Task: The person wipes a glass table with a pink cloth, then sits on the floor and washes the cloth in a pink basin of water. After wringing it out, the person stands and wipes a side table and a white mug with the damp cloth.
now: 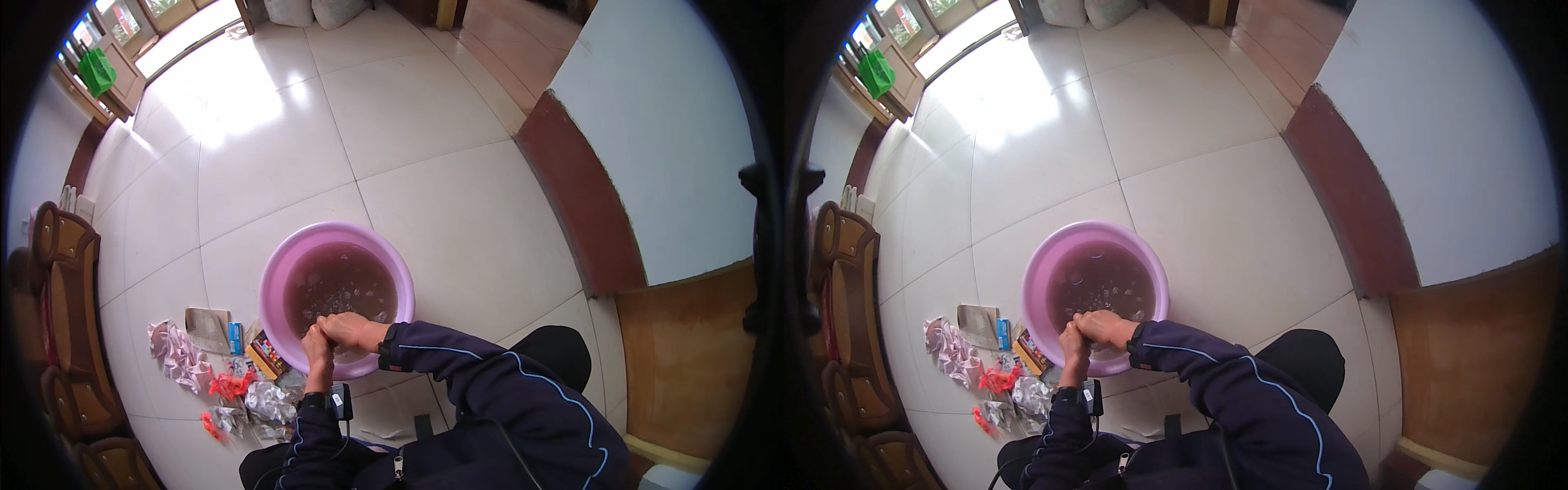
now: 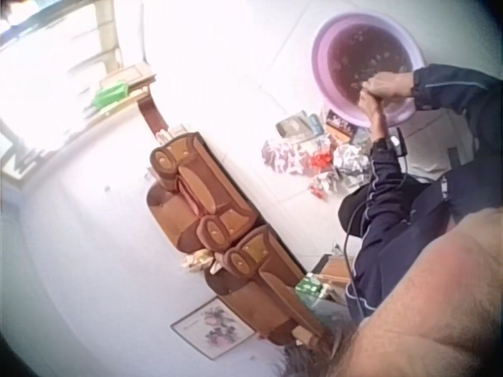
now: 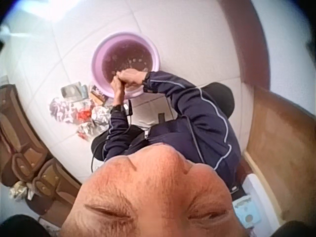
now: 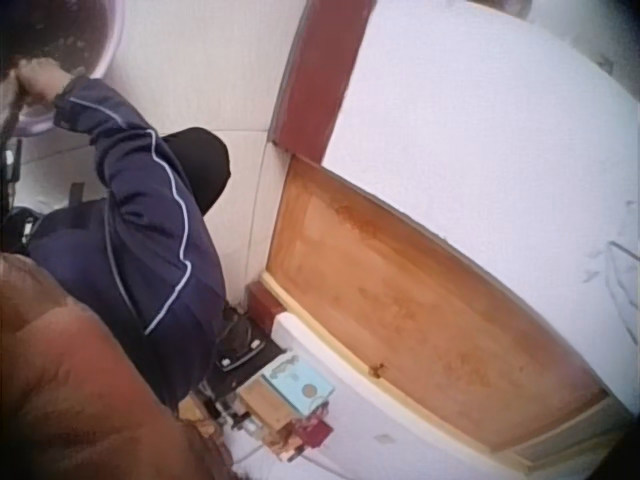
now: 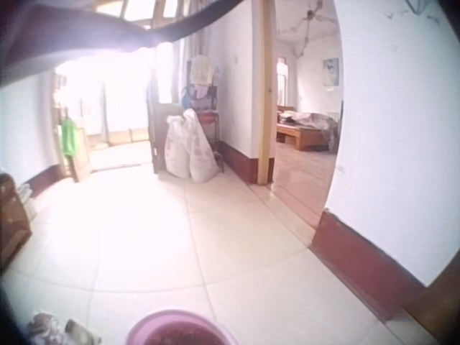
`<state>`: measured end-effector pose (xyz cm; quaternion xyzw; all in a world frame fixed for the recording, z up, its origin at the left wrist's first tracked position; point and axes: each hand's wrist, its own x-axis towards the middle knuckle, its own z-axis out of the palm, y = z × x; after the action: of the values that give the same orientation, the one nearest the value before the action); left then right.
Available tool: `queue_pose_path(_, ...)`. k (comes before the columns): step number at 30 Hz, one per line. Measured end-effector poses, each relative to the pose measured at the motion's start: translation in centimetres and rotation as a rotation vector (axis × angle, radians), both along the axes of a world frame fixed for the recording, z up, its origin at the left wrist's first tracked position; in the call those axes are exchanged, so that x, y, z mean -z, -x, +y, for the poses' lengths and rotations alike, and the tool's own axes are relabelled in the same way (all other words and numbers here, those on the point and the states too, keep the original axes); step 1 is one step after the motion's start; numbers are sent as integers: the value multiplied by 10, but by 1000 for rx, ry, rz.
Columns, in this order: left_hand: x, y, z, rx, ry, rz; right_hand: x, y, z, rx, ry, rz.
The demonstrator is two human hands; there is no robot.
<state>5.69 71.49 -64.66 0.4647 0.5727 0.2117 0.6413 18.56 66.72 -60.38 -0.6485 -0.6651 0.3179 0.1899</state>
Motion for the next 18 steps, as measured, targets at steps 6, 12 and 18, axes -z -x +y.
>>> queue_pose_path(6, -29, -13, 9, 71, 94, -110, -12, -15, 5, -42, -38, -173)
queue_pose_path(12, -98, -20, 38, 380, -61, -190, -44, -50, 35, 390, 183, 129)
queue_pose_path(18, -158, -32, 39, 918, -1298, 274, -47, -50, 55, 45, 423, 723)
